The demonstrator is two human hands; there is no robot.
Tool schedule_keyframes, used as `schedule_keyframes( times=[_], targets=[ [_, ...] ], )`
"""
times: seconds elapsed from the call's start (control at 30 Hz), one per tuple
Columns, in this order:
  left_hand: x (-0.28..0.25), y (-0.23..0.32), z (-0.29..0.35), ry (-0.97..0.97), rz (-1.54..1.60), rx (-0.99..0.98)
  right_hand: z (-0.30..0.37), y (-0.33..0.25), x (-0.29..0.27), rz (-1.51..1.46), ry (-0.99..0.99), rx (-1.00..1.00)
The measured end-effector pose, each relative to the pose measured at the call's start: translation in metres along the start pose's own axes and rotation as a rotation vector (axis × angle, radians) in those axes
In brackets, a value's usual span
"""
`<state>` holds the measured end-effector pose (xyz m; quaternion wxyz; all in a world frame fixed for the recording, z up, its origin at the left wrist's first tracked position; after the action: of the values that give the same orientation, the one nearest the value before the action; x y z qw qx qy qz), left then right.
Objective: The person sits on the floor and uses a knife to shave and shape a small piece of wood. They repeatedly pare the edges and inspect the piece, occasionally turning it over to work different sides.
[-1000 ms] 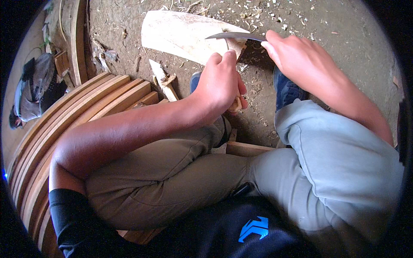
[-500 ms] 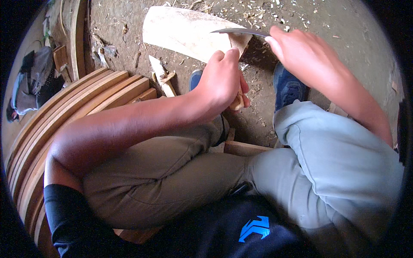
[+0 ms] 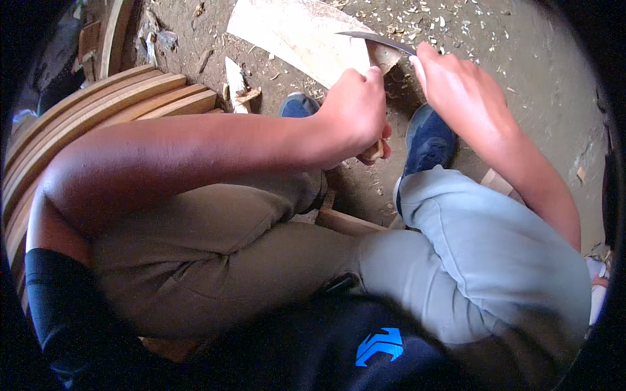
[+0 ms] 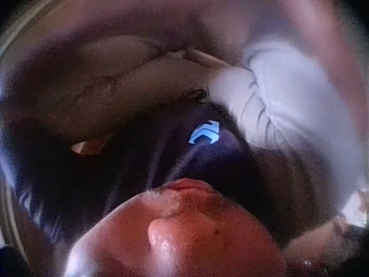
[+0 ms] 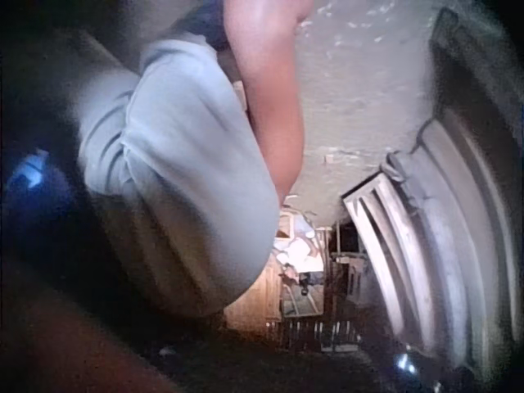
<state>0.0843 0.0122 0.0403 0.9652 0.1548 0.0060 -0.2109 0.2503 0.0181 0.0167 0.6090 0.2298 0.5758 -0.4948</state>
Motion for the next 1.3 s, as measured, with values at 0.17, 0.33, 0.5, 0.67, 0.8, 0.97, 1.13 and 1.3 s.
schedule_keyframes(
  times=[0.17, 0.33, 0.5, 0.67, 0.8, 0.97, 1.13, 1.3],
  targets=[
    [-0.003, 0.01, -0.006, -0.202, -0.017, -0.024, 0.003, 0.013, -0.032, 0.048, -0.199, 0.058],
    [-0.037, 0.002, -0.001, -0.167, -0.061, -0.089, -0.02, 0.022, -0.067, 0.0, -0.329, -0.039],
    [-0.047, 0.007, -0.005, -0.181, -0.166, -0.061, -0.035, 0.043, -0.075, -0.117, -0.336, 0.046],
    [-0.03, 0.003, -0.008, -0.311, 0.063, -0.034, -0.039, 0.034, -0.047, -0.337, -0.394, 0.11],
    [-0.033, -0.003, -0.008, -0.27, 0.073, 0.038, -0.028, 0.014, -0.033, -0.298, -0.357, 0.057],
    [-0.027, -0.007, -0.013, -0.232, 0.147, 0.042, -0.017, 0.006, -0.032, -0.306, -0.322, 0.009],
    [-0.022, -0.006, -0.011, -0.234, 0.117, 0.122, 0.005, -0.007, -0.041, -0.321, -0.327, 0.112],
    [-0.027, -0.006, -0.013, -0.271, 0.03, 0.067, 0.009, -0.008, -0.028, -0.265, -0.242, 0.011]
  ],
)
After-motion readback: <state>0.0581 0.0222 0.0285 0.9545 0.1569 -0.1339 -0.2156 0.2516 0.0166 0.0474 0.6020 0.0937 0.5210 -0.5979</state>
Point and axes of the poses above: each hand's wrist, its own z-axis away from the middle knuckle, its own x-axis out of the palm, y = z × x, the point moved 1 cm from there along -z, towards the middle knuckle, and after that the axes turned 12 degrees about -x, right-handed, at the moved point
